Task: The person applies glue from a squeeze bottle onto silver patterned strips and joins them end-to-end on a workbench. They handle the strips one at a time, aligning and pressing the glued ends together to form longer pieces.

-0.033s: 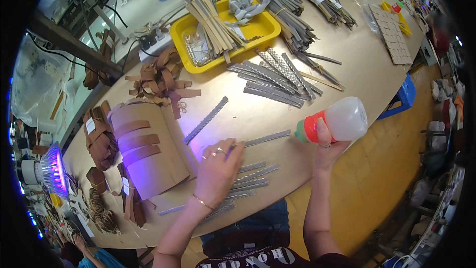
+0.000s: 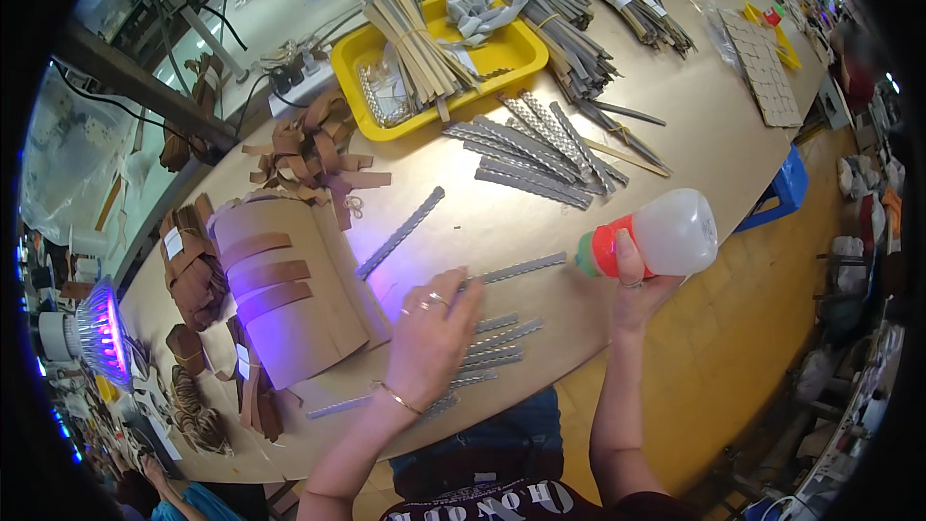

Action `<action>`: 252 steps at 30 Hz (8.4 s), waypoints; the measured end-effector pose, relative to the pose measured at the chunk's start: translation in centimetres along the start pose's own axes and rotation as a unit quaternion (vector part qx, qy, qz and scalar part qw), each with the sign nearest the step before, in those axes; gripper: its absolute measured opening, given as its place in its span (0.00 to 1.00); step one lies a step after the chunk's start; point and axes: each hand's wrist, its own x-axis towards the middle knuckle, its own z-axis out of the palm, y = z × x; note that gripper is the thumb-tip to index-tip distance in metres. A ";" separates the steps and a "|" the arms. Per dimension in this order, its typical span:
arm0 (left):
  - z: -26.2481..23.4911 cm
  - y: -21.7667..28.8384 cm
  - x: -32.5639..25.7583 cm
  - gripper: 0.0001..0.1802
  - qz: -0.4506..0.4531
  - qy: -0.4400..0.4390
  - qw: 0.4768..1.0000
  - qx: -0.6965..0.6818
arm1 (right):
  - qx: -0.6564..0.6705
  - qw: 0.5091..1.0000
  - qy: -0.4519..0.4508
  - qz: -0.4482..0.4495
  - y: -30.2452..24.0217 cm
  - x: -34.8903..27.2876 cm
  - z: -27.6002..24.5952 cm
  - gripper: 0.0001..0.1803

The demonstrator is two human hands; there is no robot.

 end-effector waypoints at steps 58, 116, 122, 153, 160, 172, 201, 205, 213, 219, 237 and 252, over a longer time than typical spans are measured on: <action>4.9 4.5 0.7 0.39 -0.038 -0.116 0.992 -0.045 | -0.279 0.943 -0.057 0.175 1.8 3.1 -4.8 0.35; 1.3 -0.2 2.8 0.08 -0.331 0.016 0.888 -0.320 | -0.269 0.874 -0.405 0.003 -3.3 -3.4 4.2 0.14; 0.1 -1.4 1.6 0.08 -0.345 0.033 0.883 -0.315 | -0.305 0.872 -0.381 0.025 -3.6 -4.8 5.1 0.13; 1.8 -1.2 3.4 0.19 -0.052 -0.043 0.995 -0.078 | -0.290 0.908 -0.289 0.086 -3.7 -0.9 1.8 0.10; 1.7 -0.1 0.6 0.22 -0.049 -0.006 0.999 0.004 | -0.263 0.917 -0.296 0.039 -2.1 -1.5 2.5 0.08; 2.6 1.8 -1.0 0.41 -0.133 -0.119 0.980 -0.090 | -0.297 0.902 -0.311 0.035 -2.1 -1.3 3.4 0.05; 2.5 1.7 -0.9 0.37 -0.119 -0.133 0.984 -0.026 | -0.358 0.836 -0.412 0.046 -3.0 0.4 3.2 0.08; 2.6 1.6 -1.0 0.37 -0.117 -0.123 0.985 -0.043 | -0.351 0.830 -0.428 0.074 -3.1 0.7 3.4 0.07; 3.2 1.6 -1.2 0.37 -0.116 -0.116 0.985 -0.047 | -0.428 0.810 -0.398 -0.054 -5.0 0.1 4.5 0.07; 3.4 1.4 -1.4 0.35 -0.088 -0.142 0.983 0.070 | -0.316 0.784 -0.521 -0.116 -8.0 -3.9 5.9 0.12; 3.2 1.9 -0.8 0.36 -0.123 -0.119 0.985 0.009 | -0.288 0.845 -0.446 0.064 -3.0 0.8 3.6 0.05; 3.6 2.9 -0.3 0.38 -0.122 -0.106 0.984 0.071 | -0.287 0.857 -0.424 0.061 -2.9 0.4 4.0 0.05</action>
